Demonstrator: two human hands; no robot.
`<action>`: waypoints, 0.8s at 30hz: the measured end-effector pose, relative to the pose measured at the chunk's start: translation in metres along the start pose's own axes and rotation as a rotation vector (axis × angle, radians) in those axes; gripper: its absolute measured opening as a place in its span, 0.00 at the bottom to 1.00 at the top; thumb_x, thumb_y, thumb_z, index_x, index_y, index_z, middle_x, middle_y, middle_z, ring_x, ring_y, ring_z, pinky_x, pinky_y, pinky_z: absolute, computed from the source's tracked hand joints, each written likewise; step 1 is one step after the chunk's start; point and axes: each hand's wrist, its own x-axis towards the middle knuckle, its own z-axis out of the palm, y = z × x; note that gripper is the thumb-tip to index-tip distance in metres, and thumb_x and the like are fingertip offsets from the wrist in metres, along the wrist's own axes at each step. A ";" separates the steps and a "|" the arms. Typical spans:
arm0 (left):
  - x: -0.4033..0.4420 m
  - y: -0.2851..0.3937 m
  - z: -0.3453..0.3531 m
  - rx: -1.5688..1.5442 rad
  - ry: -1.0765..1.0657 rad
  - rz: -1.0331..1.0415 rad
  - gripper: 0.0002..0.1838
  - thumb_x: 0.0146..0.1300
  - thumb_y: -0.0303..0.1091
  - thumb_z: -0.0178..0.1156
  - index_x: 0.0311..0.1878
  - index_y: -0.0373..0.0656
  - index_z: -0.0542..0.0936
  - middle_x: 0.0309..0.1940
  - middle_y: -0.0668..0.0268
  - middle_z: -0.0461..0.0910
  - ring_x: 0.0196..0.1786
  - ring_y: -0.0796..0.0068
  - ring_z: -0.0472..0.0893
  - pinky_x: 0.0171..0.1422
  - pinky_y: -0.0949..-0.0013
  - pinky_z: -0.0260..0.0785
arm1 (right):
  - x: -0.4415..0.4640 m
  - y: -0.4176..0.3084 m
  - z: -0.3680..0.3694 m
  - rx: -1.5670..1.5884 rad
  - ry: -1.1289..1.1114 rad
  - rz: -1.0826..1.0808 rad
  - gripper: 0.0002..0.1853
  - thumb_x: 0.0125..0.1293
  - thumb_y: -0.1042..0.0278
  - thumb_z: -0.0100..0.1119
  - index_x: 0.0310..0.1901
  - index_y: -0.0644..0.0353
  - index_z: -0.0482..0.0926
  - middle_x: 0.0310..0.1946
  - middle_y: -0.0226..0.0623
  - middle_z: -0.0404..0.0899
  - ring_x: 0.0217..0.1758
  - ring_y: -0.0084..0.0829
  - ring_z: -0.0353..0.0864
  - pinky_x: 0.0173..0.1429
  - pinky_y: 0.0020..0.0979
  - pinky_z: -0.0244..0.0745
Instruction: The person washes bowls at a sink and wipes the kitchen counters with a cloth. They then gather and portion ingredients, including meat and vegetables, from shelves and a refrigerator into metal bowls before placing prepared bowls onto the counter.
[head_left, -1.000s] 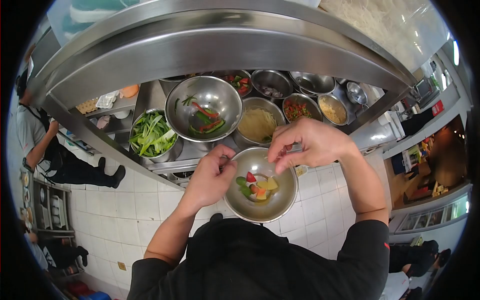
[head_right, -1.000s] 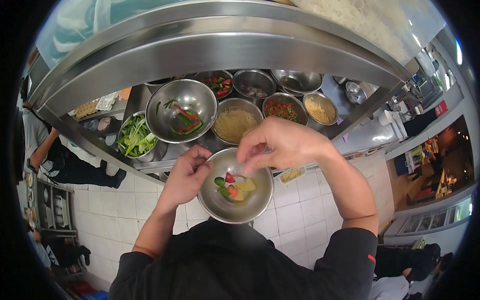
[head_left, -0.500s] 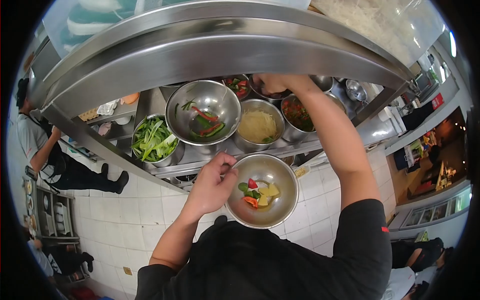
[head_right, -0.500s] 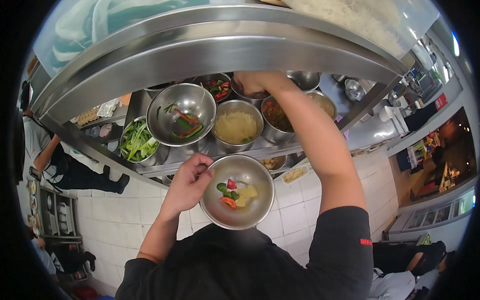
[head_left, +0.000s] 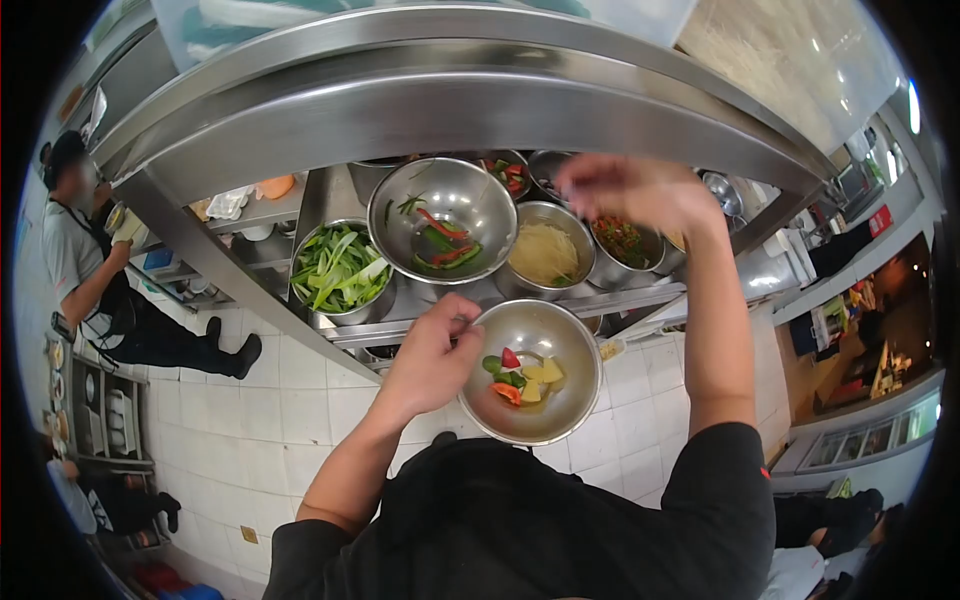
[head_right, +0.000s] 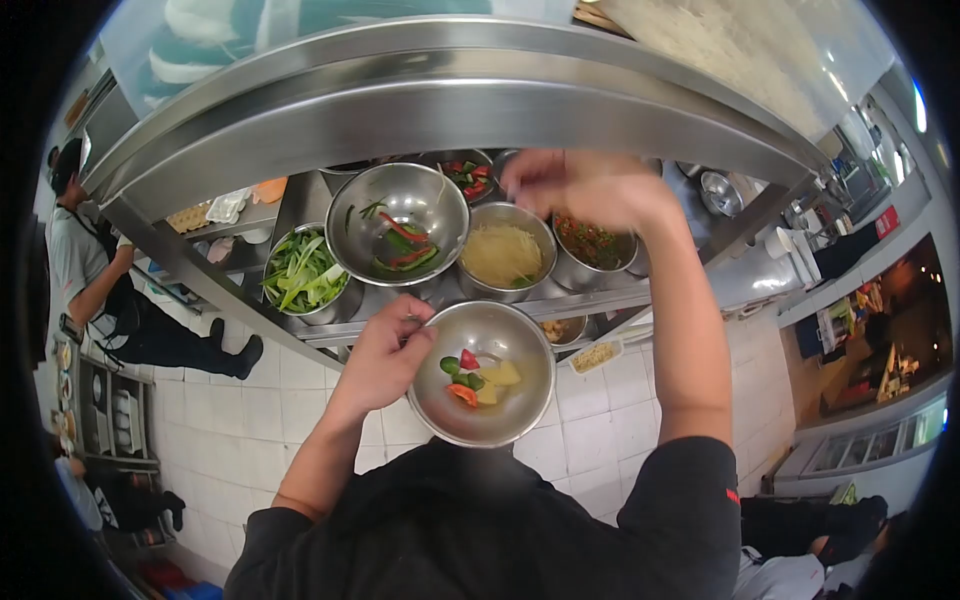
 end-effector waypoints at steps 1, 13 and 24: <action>0.001 0.000 0.003 0.001 -0.008 0.035 0.08 0.70 0.26 0.56 0.49 0.35 0.74 0.28 0.65 0.80 0.29 0.85 0.73 0.32 0.73 0.65 | -0.016 -0.023 0.008 -0.277 -0.190 -0.147 0.14 0.63 0.74 0.69 0.50 0.59 0.84 0.35 0.33 0.87 0.38 0.25 0.86 0.49 0.28 0.81; 0.001 0.009 0.005 0.012 -0.063 0.067 0.07 0.71 0.25 0.54 0.49 0.35 0.73 0.27 0.68 0.80 0.28 0.87 0.72 0.31 0.74 0.64 | 0.119 -0.002 -0.013 -0.627 0.128 -0.058 0.09 0.68 0.71 0.61 0.45 0.65 0.85 0.34 0.34 0.86 0.30 0.25 0.83 0.38 0.29 0.81; -0.027 -0.022 -0.009 0.053 -0.017 -0.012 0.08 0.69 0.26 0.54 0.50 0.35 0.72 0.29 0.65 0.82 0.29 0.85 0.74 0.30 0.74 0.66 | 0.181 0.046 -0.005 -0.863 -0.207 0.096 0.09 0.67 0.71 0.64 0.46 0.65 0.85 0.35 0.33 0.87 0.31 0.24 0.82 0.37 0.28 0.80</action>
